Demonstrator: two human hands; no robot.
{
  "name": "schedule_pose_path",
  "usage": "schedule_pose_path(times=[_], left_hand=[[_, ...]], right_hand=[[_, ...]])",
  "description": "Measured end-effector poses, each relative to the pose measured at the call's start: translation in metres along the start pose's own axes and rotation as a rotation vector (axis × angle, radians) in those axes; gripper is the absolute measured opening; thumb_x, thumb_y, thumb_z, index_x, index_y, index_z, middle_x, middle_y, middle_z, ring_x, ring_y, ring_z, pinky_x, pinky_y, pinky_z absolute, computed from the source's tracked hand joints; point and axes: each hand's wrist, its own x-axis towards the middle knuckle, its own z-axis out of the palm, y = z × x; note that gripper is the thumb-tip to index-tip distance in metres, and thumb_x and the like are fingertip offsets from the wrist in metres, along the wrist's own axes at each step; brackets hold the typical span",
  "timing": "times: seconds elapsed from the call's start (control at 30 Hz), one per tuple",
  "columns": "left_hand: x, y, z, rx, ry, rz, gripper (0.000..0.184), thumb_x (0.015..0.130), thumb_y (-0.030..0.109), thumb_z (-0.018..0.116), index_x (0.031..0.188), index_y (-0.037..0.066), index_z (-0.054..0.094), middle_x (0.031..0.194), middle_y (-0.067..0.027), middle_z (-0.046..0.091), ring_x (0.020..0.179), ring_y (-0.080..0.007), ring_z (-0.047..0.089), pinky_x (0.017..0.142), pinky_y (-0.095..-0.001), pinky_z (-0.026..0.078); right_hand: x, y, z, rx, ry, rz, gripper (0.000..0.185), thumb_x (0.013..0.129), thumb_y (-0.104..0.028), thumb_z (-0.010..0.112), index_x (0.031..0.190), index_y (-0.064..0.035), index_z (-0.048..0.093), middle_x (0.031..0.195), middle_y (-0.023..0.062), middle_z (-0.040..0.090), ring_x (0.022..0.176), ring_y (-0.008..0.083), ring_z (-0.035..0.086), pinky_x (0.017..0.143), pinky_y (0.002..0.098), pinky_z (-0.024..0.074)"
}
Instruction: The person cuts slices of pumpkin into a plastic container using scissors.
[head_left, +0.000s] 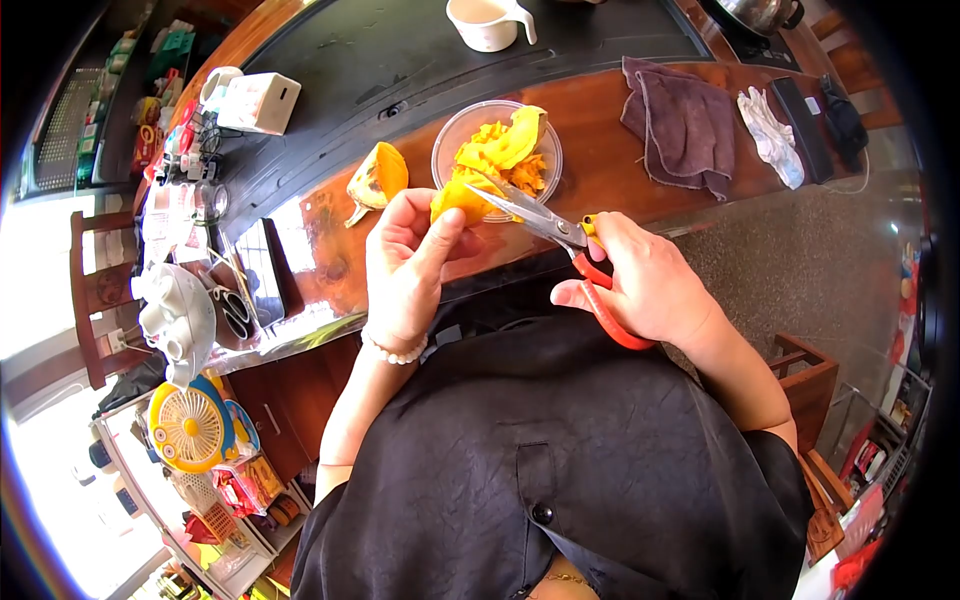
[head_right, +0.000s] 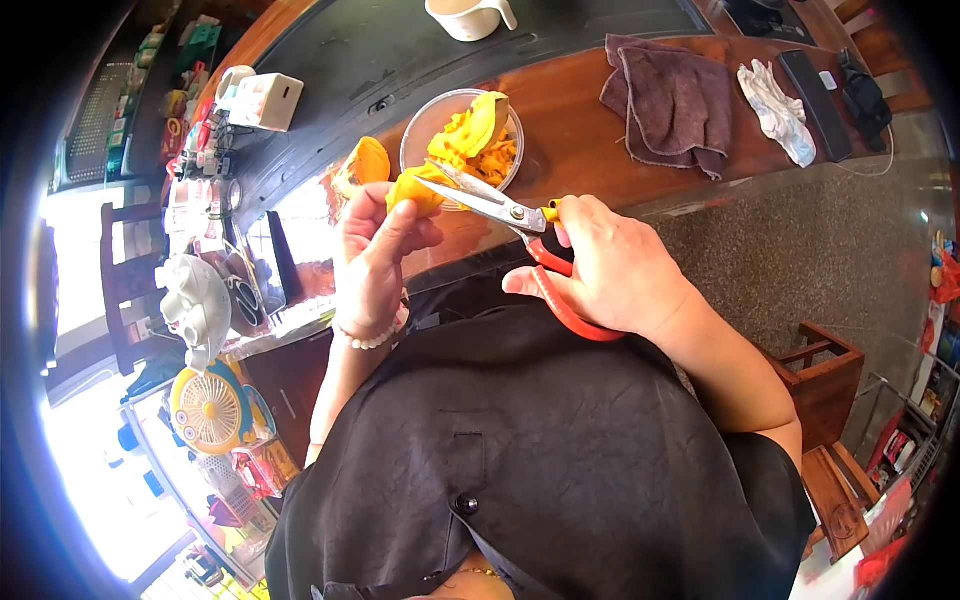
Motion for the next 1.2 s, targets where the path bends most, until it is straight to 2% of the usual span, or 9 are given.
schedule_pose_path(times=[0.2,0.27,0.43,0.5,0.63,0.7,1.03,1.13,1.2], left_hand=[[-0.001,0.003,0.004,-0.044,0.025,-0.018,0.016,0.096,0.014,0.063,0.105,0.002,0.056,0.09,-0.0068,0.068,0.075,-0.0122,0.067,0.074,-0.0277,0.057],[0.0,0.0,0.001,-0.032,-0.004,-0.015,0.018,0.097,0.017,0.059,0.11,0.003,0.058,0.097,-0.0108,0.069,0.079,-0.0131,0.068,0.076,-0.0284,0.057],[0.001,0.001,-0.001,-0.097,-0.034,-0.057,0.019,0.097,0.017,0.059,0.111,0.004,0.058,0.099,-0.0109,0.069,0.078,-0.0136,0.068,0.076,-0.0289,0.058],[0.001,0.002,-0.003,-0.138,-0.045,-0.052,0.019,0.097,0.017,0.058,0.111,0.004,0.058,0.1,-0.0108,0.068,0.078,-0.0138,0.068,0.075,-0.029,0.058],[0.004,0.001,-0.009,-0.111,-0.111,-0.079,0.02,0.097,0.016,0.058,0.114,0.004,0.058,0.101,-0.0098,0.068,0.077,-0.0138,0.067,0.075,-0.0294,0.058],[0.005,0.0,-0.009,-0.089,-0.134,-0.088,0.021,0.097,0.016,0.058,0.115,0.004,0.058,0.1,-0.0094,0.068,0.077,-0.0138,0.067,0.075,-0.0295,0.058],[0.003,0.005,-0.007,-0.088,-0.119,-0.086,0.021,0.097,0.017,0.059,0.113,0.004,0.059,0.097,-0.0087,0.068,0.076,-0.0137,0.068,0.075,-0.0289,0.057],[0.004,0.004,-0.006,-0.096,-0.115,-0.084,0.021,0.097,0.017,0.059,0.113,0.004,0.059,0.096,-0.0087,0.068,0.076,-0.0137,0.068,0.075,-0.0287,0.057],[0.005,0.003,-0.006,-0.097,-0.116,-0.082,0.021,0.097,0.017,0.059,0.113,0.004,0.059,0.096,-0.0088,0.068,0.076,-0.0138,0.068,0.075,-0.0287,0.057]], right_hand=[[0.004,-0.002,-0.003,-0.039,-0.047,0.015,0.063,0.078,-0.063,0.068,0.08,-0.0013,0.055,0.071,0.0174,0.059,0.072,0.0392,0.062,0.065,0.0445,0.0491],[0.005,0.005,0.0,-0.029,-0.082,0.03,0.063,0.078,-0.063,0.068,0.079,-0.0013,0.055,0.072,0.0178,0.06,0.072,0.0395,0.062,0.065,0.0447,0.0487],[0.007,0.006,-0.003,0.001,-0.178,0.091,0.061,0.079,-0.061,0.069,0.078,-0.0013,0.055,0.077,0.0194,0.062,0.074,0.0405,0.062,0.066,0.0452,0.0477],[0.005,0.008,-0.003,0.142,-0.158,0.051,0.051,0.083,-0.044,0.074,0.081,-0.0008,0.046,0.073,0.0198,0.055,0.069,0.0396,0.055,0.063,0.0408,0.044],[0.006,0.008,-0.008,0.215,-0.256,0.08,0.052,0.083,-0.046,0.072,0.084,-0.0007,0.046,0.075,0.019,0.056,0.069,0.0361,0.055,0.065,0.0405,0.0439],[0.006,0.004,-0.011,0.223,-0.274,0.088,0.056,0.079,-0.055,0.074,0.081,-0.0015,0.054,0.077,0.0181,0.062,0.076,0.0374,0.063,0.068,0.0427,0.0474],[0.007,0.002,-0.009,0.185,-0.235,0.144,0.057,0.077,-0.054,0.076,0.073,0.0001,0.057,0.071,0.0204,0.063,0.068,0.0372,0.063,0.062,0.0414,0.0481],[0.007,0.004,-0.007,0.288,-0.263,0.17,0.057,0.077,-0.054,0.075,0.072,0.0001,0.057,0.07,0.0213,0.062,0.068,0.039,0.063,0.062,0.042,0.0477],[0.006,0.004,-0.007,0.184,-0.229,0.144,0.057,0.078,-0.054,0.075,0.073,-0.0002,0.056,0.071,0.0204,0.063,0.069,0.0388,0.063,0.063,0.0426,0.0477]])
